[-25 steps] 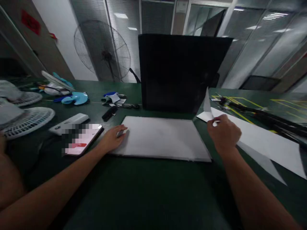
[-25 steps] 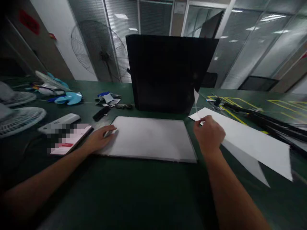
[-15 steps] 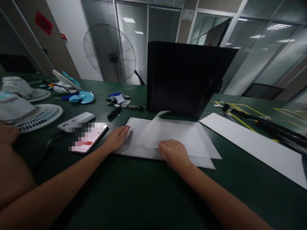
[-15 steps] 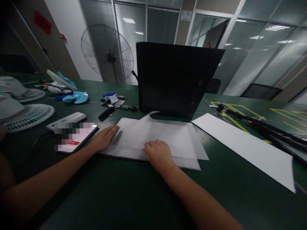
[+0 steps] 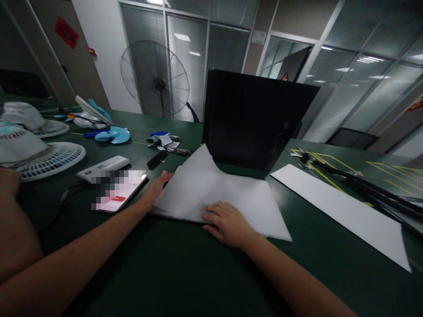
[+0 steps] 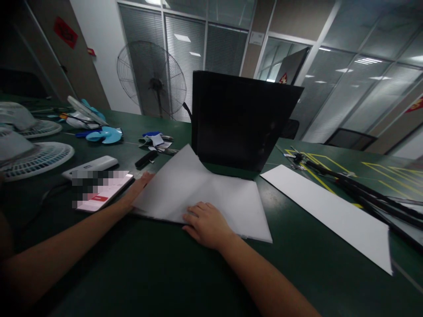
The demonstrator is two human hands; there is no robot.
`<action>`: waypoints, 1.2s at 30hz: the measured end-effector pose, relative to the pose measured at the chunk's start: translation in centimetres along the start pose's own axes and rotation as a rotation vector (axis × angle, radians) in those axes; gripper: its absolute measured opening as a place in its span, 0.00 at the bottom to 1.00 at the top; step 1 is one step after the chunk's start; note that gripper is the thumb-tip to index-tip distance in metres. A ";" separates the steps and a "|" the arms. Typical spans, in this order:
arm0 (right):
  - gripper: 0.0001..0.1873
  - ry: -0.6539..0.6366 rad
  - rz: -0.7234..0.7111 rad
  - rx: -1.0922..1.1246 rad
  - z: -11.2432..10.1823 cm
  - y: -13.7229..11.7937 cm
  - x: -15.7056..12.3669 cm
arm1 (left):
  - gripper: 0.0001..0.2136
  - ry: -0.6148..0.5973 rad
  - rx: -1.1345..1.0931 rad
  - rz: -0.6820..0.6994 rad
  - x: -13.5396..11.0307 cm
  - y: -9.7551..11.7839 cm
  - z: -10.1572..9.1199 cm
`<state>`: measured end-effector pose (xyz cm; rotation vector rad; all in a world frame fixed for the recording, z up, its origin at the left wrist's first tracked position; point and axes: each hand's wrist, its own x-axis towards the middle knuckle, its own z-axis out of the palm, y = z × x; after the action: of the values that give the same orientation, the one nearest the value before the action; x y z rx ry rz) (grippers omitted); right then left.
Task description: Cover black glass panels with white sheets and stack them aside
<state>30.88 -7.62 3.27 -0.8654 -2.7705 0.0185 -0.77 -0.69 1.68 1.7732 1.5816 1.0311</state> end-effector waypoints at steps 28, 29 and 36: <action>0.41 -0.207 0.077 0.099 -1.1 -0.1 1.0 | 0.49 -0.043 -0.058 0.000 -0.4 -0.1 -0.9; 0.41 -0.203 0.074 0.084 -1.1 -0.1 1.4 | 0.47 -0.053 -0.056 0.007 -0.4 -0.1 -1.0; 0.34 -0.168 0.048 0.098 -0.6 -0.2 4.6 | 0.38 -0.030 -0.143 -0.053 -0.2 -0.4 -0.9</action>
<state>27.25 -5.19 4.88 -0.9451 -2.8734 0.2442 -1.80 -0.94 1.82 1.6358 1.4901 1.0596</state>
